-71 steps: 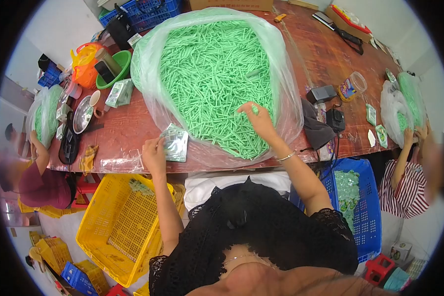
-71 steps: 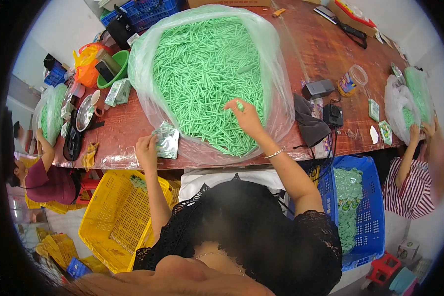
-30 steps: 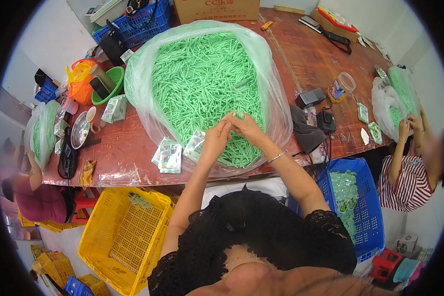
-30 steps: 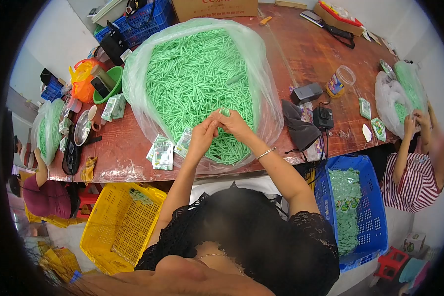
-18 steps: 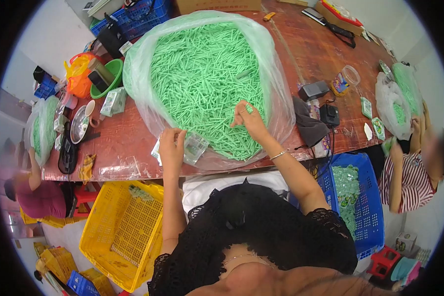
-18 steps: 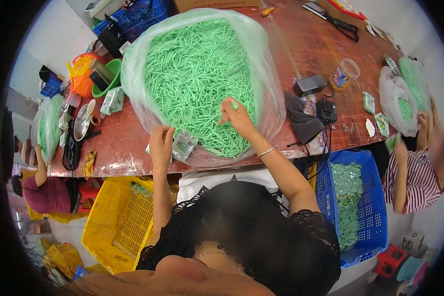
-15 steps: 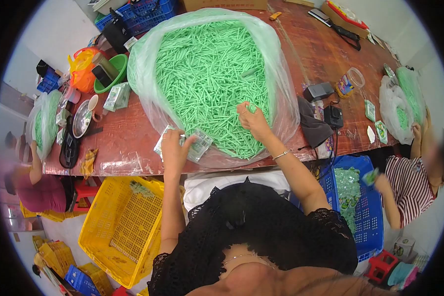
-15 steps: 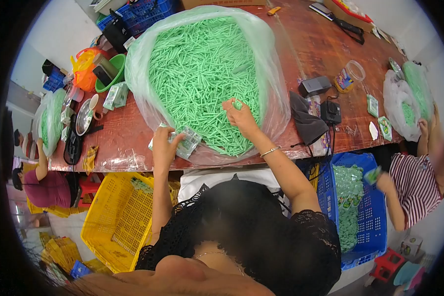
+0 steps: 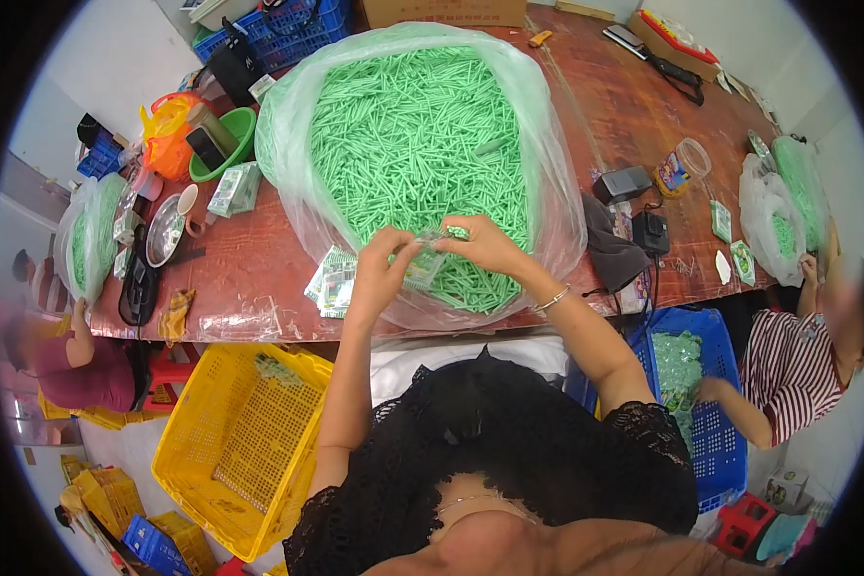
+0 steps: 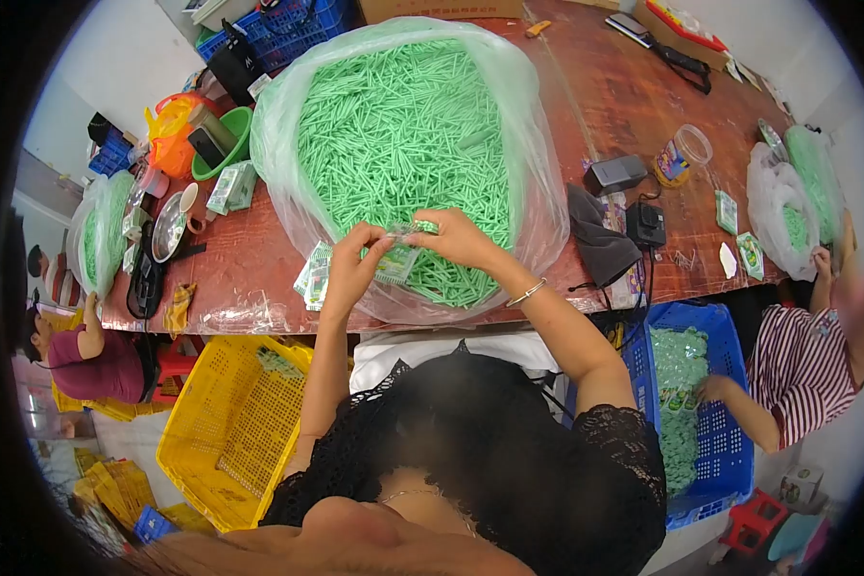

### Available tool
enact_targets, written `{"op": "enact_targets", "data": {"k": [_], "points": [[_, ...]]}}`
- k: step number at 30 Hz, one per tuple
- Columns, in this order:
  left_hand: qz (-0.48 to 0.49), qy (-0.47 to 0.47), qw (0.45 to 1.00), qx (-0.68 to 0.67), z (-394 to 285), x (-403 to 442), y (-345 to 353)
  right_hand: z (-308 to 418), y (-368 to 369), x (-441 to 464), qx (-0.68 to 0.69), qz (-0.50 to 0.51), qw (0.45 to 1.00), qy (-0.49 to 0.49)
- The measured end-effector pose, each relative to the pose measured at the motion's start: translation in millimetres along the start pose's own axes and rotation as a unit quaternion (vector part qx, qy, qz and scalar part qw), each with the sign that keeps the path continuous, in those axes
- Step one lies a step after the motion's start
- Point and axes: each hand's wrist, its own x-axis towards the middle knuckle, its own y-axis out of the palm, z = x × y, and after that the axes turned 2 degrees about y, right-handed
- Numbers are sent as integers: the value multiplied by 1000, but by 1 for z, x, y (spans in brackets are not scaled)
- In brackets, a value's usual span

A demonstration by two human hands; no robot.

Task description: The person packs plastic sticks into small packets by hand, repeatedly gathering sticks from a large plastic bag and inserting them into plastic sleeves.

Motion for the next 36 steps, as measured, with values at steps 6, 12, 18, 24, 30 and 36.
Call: {"op": "enact_targets", "data": {"k": [6, 12, 18, 24, 30, 36], "points": [[1, -91, 993, -80, 13, -2, 17, 0, -4, -9, 53, -30, 998, -1], [-1, -91, 990, -109, 3, -1, 24, -3, 2, -12, 73, -53, 996, -27], [-11, -7, 999, -38, 6, -1, 24, -13, -12, -16, 287, -21, 955, 71], [57, 62, 991, -101, 17, 3, 23, 21, -29, -8, 532, -48, 845, -15], [68, 56, 990, -113, 15, 2, 31, 43, -17, 2, 552, -32, 833, -29], [24, 5, 985, -174, 16, -2, 29, 26, -7, 1, 457, -15, 889, -23]]}}
